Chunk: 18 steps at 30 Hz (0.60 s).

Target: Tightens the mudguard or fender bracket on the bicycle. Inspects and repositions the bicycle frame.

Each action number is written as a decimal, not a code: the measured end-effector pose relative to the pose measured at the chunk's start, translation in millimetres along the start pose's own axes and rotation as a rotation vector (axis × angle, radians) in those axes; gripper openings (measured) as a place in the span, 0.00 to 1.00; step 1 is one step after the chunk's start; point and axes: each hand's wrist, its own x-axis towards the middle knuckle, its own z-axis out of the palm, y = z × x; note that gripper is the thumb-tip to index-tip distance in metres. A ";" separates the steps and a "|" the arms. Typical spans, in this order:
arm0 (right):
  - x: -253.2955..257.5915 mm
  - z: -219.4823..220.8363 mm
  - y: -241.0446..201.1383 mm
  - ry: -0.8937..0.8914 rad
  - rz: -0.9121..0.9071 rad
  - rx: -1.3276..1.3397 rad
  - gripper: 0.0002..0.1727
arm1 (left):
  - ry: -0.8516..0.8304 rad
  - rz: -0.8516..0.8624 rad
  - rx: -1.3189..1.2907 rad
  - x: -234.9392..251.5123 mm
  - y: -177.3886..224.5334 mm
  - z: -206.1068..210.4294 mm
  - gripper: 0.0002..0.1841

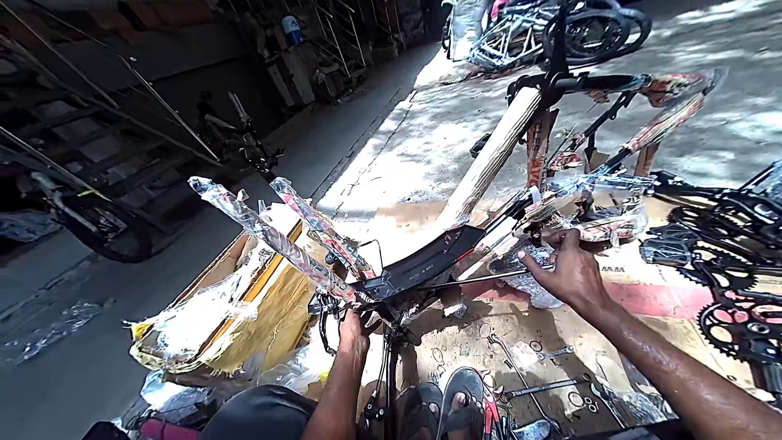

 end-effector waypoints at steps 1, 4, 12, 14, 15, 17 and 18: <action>10.5 -9.0 -3.3 -0.155 0.063 -0.070 0.52 | -0.006 -0.005 0.012 0.3 -0.3 -2.4 0.21; 45.6 -30.6 -14.6 -0.566 0.268 -0.172 0.49 | -0.027 -0.007 0.030 -0.7 -0.6 -5.4 0.21; 16.0 -45.2 25.6 -0.641 0.322 1.123 0.26 | -0.013 -0.001 -0.049 -1.2 -3.8 1.5 0.23; 4.1 -32.9 28.5 -0.554 0.279 1.430 0.28 | -0.011 0.005 -0.053 -2.9 -3.8 2.1 0.23; 0.9 -25.3 27.3 -0.489 0.271 1.567 0.26 | -0.011 0.009 -0.046 -3.5 -4.2 1.2 0.23; 3.1 -11.5 24.4 -0.419 0.240 1.864 0.26 | -0.021 0.022 -0.023 -3.8 -4.4 0.2 0.23; 5.6 -7.9 21.4 -0.379 0.267 1.984 0.26 | -0.024 0.026 -0.010 -4.3 -4.1 -0.3 0.23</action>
